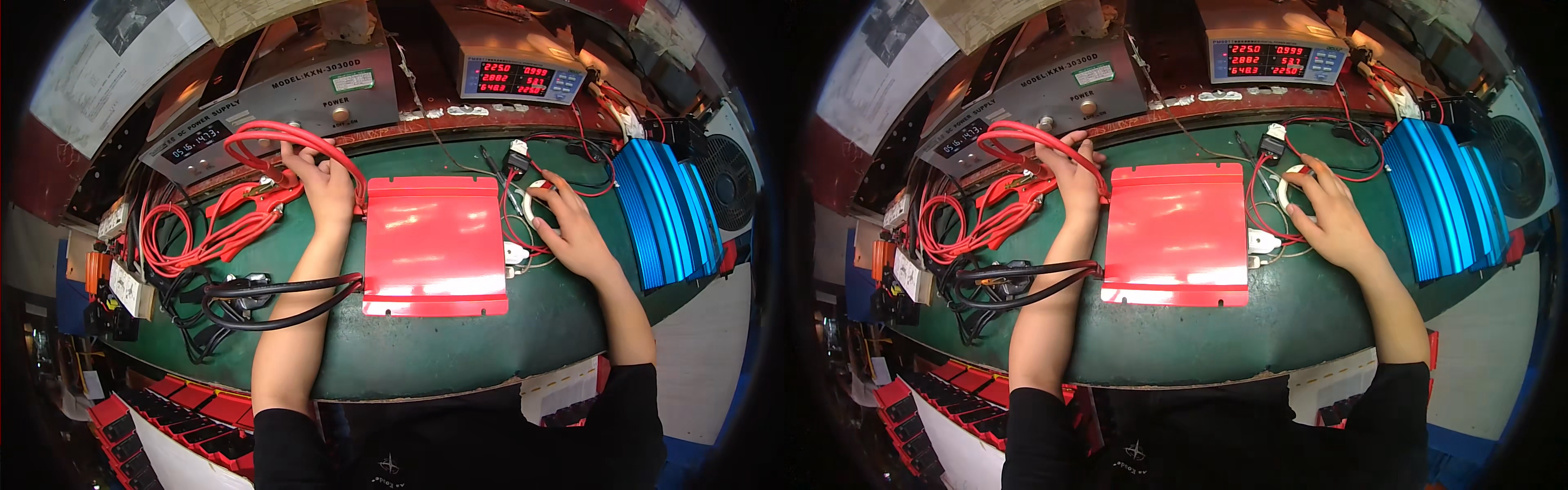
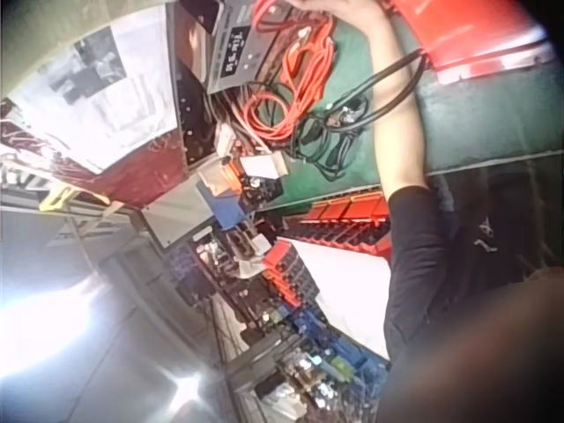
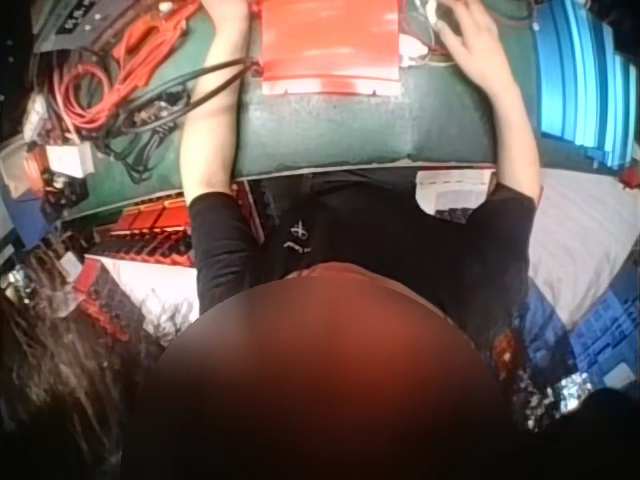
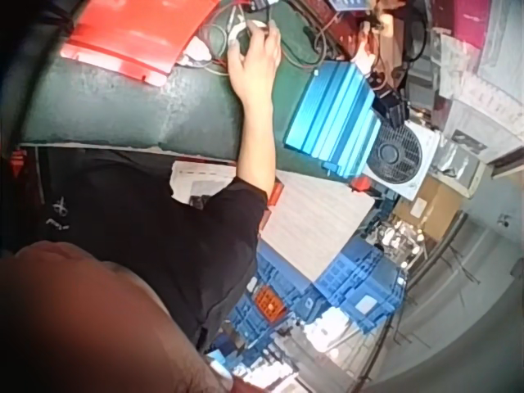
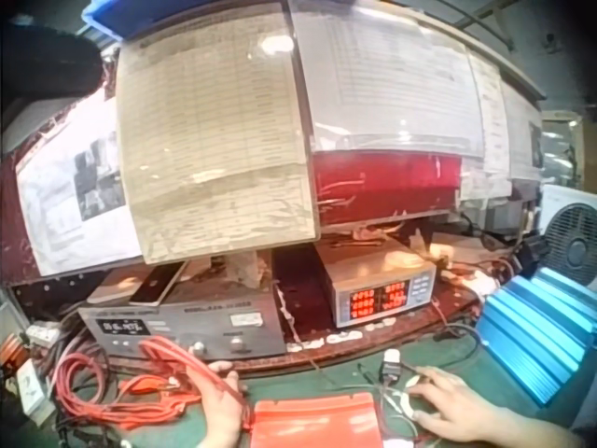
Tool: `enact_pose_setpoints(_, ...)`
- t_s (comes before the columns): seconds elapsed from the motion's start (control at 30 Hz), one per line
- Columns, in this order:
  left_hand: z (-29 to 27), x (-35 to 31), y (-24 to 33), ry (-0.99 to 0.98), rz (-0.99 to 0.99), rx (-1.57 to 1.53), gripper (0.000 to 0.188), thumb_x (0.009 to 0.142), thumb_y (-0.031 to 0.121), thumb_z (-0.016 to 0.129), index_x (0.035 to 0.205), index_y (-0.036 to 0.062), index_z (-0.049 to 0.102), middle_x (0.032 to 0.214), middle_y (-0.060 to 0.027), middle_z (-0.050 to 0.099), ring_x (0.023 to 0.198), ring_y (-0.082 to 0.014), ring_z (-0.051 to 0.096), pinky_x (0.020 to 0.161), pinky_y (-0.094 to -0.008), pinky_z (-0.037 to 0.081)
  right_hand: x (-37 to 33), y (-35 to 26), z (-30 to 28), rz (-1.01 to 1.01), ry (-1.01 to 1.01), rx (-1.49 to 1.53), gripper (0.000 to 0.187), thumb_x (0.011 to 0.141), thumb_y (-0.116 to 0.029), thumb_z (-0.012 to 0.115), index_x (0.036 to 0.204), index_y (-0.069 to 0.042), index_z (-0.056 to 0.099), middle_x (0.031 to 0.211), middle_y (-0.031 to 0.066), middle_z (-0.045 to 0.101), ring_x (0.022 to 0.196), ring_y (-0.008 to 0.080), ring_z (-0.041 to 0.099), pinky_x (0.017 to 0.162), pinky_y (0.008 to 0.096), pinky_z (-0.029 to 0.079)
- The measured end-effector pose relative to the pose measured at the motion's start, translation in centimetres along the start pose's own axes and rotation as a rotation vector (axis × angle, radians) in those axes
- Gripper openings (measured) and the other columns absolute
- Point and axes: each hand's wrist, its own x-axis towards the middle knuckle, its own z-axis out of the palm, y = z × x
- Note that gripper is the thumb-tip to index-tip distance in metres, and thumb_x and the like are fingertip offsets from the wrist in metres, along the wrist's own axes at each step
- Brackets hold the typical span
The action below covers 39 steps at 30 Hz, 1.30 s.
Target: Connecting an electronic device to a testing station, monitoring digital displays for readings, and sorting the device.
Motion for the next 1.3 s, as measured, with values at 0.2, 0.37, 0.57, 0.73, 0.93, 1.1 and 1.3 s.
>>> enact_pose_setpoints(0.2, 0.0, 0.1, 0.0, -0.006, 0.011, -0.018, 0.057, 0.097, 0.001, 0.054, 0.139, 0.0085, 0.017, 0.112, -0.0118, 0.06, 0.069, -0.0139, 0.063, 0.06, -0.0241, 0.048, 0.1, 0.0, 0.0, -0.002, 0.003, 0.001, 0.041, 0.091, -0.019, 0.06, 0.129, -0.006, 0.054, 0.15, 0.021, 0.039, 0.136, 0.0411, 0.042, 0.112, 0.0453, 0.033)
enact_pose_setpoints(0.37, 0.1, 0.2, 0.0, -0.002, 0.009, -0.012, 0.058, 0.097, 0.001, 0.054, 0.14, 0.0085, 0.016, 0.111, -0.0117, 0.06, 0.069, -0.0139, 0.063, 0.06, -0.0242, 0.048, 0.2, 0.0, 0.0, -0.002, 0.005, 0.004, 0.04, 0.091, -0.019, 0.06, 0.129, -0.006, 0.054, 0.15, 0.021, 0.039, 0.136, 0.0411, 0.042, 0.112, 0.0455, 0.033)
enact_pose_setpoints(0.57, 0.2, 0.1, -0.1, 0.003, 0.02, -0.019, 0.059, 0.097, 0.001, 0.054, 0.141, 0.0088, 0.016, 0.113, -0.0114, 0.059, 0.069, -0.014, 0.062, 0.061, -0.0243, 0.049, 0.1, 0.0, -0.1, -0.01, 0.008, -0.008, 0.04, 0.091, -0.019, 0.06, 0.129, -0.006, 0.054, 0.149, 0.0217, 0.039, 0.137, 0.0416, 0.041, 0.112, 0.0459, 0.033)
enact_pose_setpoints(0.73, -0.1, -0.1, 0.0, -0.005, 0.01, -0.023, 0.065, 0.097, 0.0, 0.054, 0.146, 0.0099, 0.013, 0.114, -0.0118, 0.058, 0.069, -0.0142, 0.062, 0.061, -0.0244, 0.049, 0.0, 0.1, 0.1, -0.014, 0.009, -0.006, 0.041, 0.091, -0.02, 0.06, 0.129, -0.005, 0.054, 0.149, 0.0227, 0.04, 0.137, 0.0423, 0.041, 0.113, 0.0468, 0.033)
enact_pose_setpoints(0.93, 0.1, 0.0, -0.1, -0.005, -0.006, -0.027, 0.064, 0.096, -0.002, 0.052, 0.144, 0.0094, 0.013, 0.114, -0.0122, 0.056, 0.07, -0.0141, 0.061, 0.062, -0.0249, 0.05, -0.1, 0.1, 0.0, -0.015, 0.022, -0.014, 0.041, 0.091, -0.021, 0.061, 0.129, -0.006, 0.054, 0.148, 0.0232, 0.04, 0.137, 0.0431, 0.04, 0.113, 0.0478, 0.032)
enact_pose_setpoints(1.1, 0.0, -0.1, -0.4, -0.006, 0.005, -0.043, 0.056, 0.096, -0.002, 0.052, 0.139, 0.0095, 0.017, 0.114, -0.012, 0.055, 0.07, -0.0141, 0.06, 0.065, -0.0254, 0.05, -0.1, 0.1, 0.2, -0.029, 0.02, -0.01, 0.04, 0.091, -0.021, 0.061, 0.128, -0.006, 0.055, 0.148, 0.0232, 0.04, 0.137, 0.0431, 0.041, 0.113, 0.0478, 0.033)
enact_pose_setpoints(1.3, 0.0, -0.1, -0.6, -0.004, 0.001, -0.059, 0.06, 0.096, -0.003, 0.052, 0.142, 0.0101, 0.015, 0.114, -0.0117, 0.055, 0.071, -0.0138, 0.06, 0.065, -0.0252, 0.05, -0.1, 0.0, 0.1, -0.03, 0.03, -0.003, 0.04, 0.09, -0.019, 0.061, 0.127, -0.006, 0.055, 0.147, 0.0232, 0.04, 0.136, 0.0431, 0.041, 0.112, 0.0478, 0.033)
